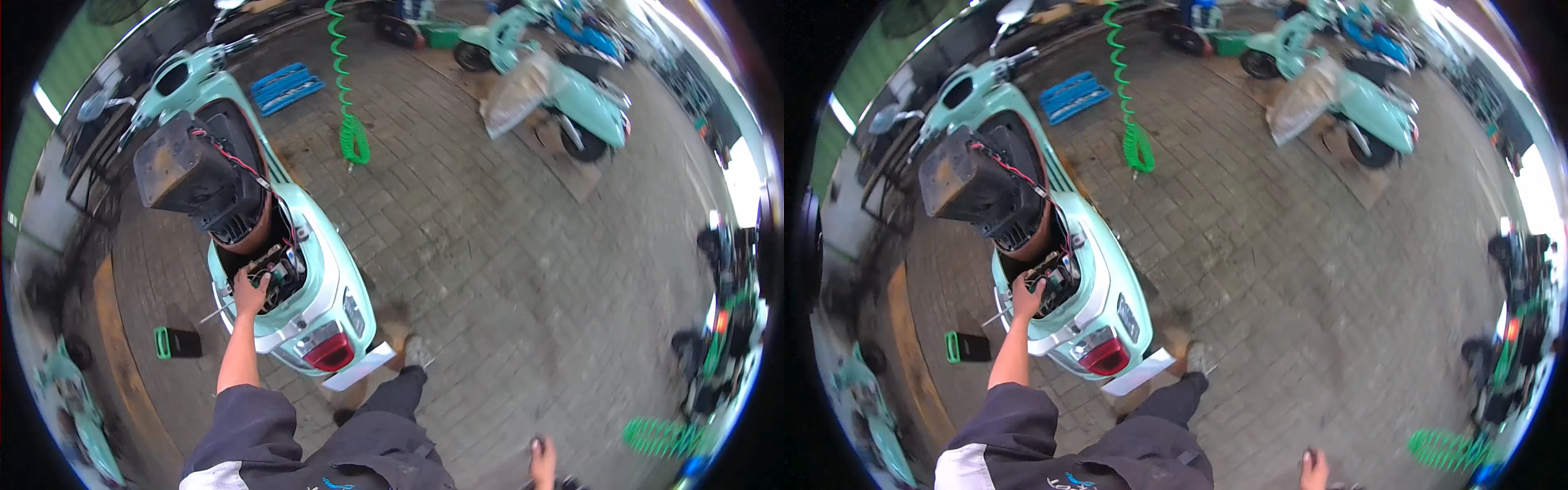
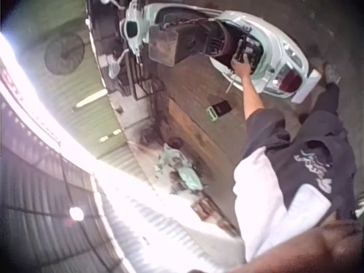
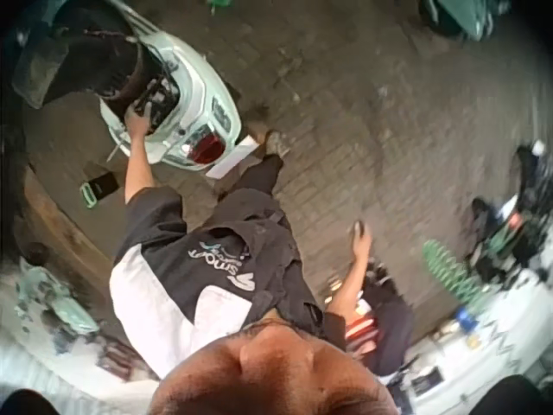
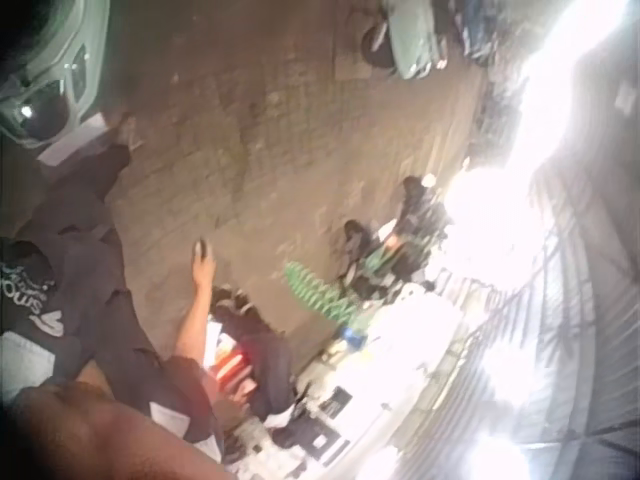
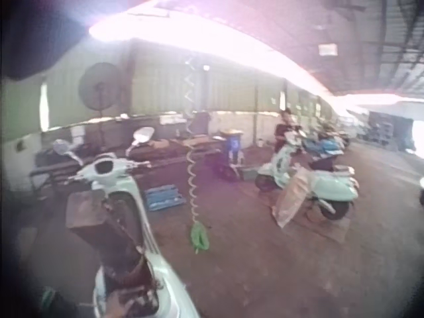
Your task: The person uses a screwdriver to loosen screws from the seat bucket of a scooter, disconnects various wires from the battery area, and lifts out the internal plastic compartment.
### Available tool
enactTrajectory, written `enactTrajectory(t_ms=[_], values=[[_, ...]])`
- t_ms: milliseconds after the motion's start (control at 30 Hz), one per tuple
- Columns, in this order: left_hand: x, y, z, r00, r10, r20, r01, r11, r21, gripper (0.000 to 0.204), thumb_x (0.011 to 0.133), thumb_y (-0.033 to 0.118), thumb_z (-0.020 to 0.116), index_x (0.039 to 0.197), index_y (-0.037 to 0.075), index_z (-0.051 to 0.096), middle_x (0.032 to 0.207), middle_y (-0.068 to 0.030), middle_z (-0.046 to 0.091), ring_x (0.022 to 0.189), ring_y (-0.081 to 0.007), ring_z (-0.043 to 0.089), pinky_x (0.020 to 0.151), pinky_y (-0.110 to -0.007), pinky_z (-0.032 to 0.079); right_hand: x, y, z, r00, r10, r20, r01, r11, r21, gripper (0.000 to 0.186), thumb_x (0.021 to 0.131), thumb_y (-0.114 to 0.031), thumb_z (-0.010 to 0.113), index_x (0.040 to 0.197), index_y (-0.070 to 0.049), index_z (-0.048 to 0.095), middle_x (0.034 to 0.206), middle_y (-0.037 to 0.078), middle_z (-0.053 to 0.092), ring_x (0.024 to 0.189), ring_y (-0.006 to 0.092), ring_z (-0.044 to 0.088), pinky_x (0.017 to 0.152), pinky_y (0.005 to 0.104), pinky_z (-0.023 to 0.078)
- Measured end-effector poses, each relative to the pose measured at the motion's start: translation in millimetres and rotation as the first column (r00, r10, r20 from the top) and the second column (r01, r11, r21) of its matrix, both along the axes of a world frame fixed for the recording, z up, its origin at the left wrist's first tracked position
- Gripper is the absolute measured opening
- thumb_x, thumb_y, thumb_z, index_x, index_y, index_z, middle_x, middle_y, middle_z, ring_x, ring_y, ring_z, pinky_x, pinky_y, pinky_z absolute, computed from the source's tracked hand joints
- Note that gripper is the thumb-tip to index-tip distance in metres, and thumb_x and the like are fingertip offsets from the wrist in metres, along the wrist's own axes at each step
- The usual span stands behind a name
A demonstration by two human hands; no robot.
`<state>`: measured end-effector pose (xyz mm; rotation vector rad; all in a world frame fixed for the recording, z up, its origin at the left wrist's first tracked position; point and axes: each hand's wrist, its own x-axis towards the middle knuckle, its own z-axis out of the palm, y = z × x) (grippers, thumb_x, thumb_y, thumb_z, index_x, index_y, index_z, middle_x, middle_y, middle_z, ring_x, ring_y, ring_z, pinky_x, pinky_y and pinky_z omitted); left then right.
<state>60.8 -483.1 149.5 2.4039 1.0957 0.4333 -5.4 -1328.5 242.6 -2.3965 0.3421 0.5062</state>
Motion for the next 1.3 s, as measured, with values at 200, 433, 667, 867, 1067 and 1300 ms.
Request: enactTrajectory(t_ms=[200,433,667,867,1067,1300], values=[[32.9,-35.8,12.3,0.904,0.358,0.232,-0.346,0.934,-0.092,0.055,0.091,0.043,0.074,0.116,-0.003,0.061,0.111,-0.022,0.066,0.111,-0.0367,0.062,0.096,-0.045,0.048,16.9,-54.9,-79.4,0.855,-0.205,-0.477,0.129,0.974,-0.187,0.067,0.089,-0.051,0.067,0.13,0.002,0.058,0.12,0.017,0.066,0.099,0.0302,0.067,0.082,0.0439,0.054],[102.0,-91.4,54.0,0.716,0.661,0.224,-0.192,0.496,-0.847,0.052,0.102,0.05,0.057,0.133,0.009,0.05,0.119,-0.0096,0.069,0.099,-0.0164,0.068,0.075,-0.029,0.055,279.6,19.5,-144.7,0.78,0.072,-0.622,-0.105,0.994,-0.017,0.037,0.084,-0.026,0.07,0.106,0.004,0.065,0.096,0.014,0.068,0.085,0.0226,0.065,0.072,0.0378,0.053],[201.9,-51.1,67.0,0.548,0.827,0.126,-0.359,0.368,-0.858,0.072,0.1,0.063,0.051,0.147,0.009,0.043,0.142,-0.0125,0.058,0.125,-0.025,0.057,0.096,-0.042,0.046,641.0,174.7,-158.4,0.9,0.428,-0.086,-0.425,0.904,0.051,0.025,0.078,-0.008,0.08,0.095,0.007,0.069,0.081,0.011,0.071,0.072,0.0168,0.063,0.064,0.0317,0.052],[238.1,-30.5,81.8,0.429,0.883,0.191,-0.411,0.379,-0.829,0.074,0.101,0.063,0.048,0.149,0.007,0.041,0.147,-0.0145,0.054,0.134,-0.0292,0.05,0.103,-0.046,0.043,768.8,484.5,-67.2,0.445,0.891,0.092,-0.879,0.414,0.238,0.059,0.077,-0.034,0.085,0.114,0.007,0.065,0.109,0.025,0.071,0.105,0.0365,0.069,0.091,0.0419,0.054],[228.3,16.9,47.0,0.415,0.886,0.207,-0.233,0.323,-0.917,0.058,0.108,0.05,0.039,0.146,0.007,0.049,0.146,-0.0128,0.055,0.135,-0.0262,0.05,0.107,-0.047,0.041,642.7,724.0,-8.9,0.038,0.965,0.258,-0.97,-0.026,0.242,0.076,0.072,-0.045,0.088,0.121,0.005,0.061,0.118,0.022,0.066,0.112,0.0359,0.064,0.096,0.0428,0.051],[228.1,55.9,10.8,0.532,0.795,0.291,-0.148,0.426,-0.893,0.063,0.102,0.06,0.05,0.132,0.005,0.055,0.12,-0.0092,0.063,0.11,-0.0222,0.06,0.1,-0.037,0.048,511.0,876.6,-27.3,-0.05,0.959,0.277,-0.905,-0.161,0.394,0.082,0.068,-0.039,0.092,0.127,0.005,0.054,0.12,0.021,0.058,0.111,0.035,0.062,0.095,0.0437,0.051]])
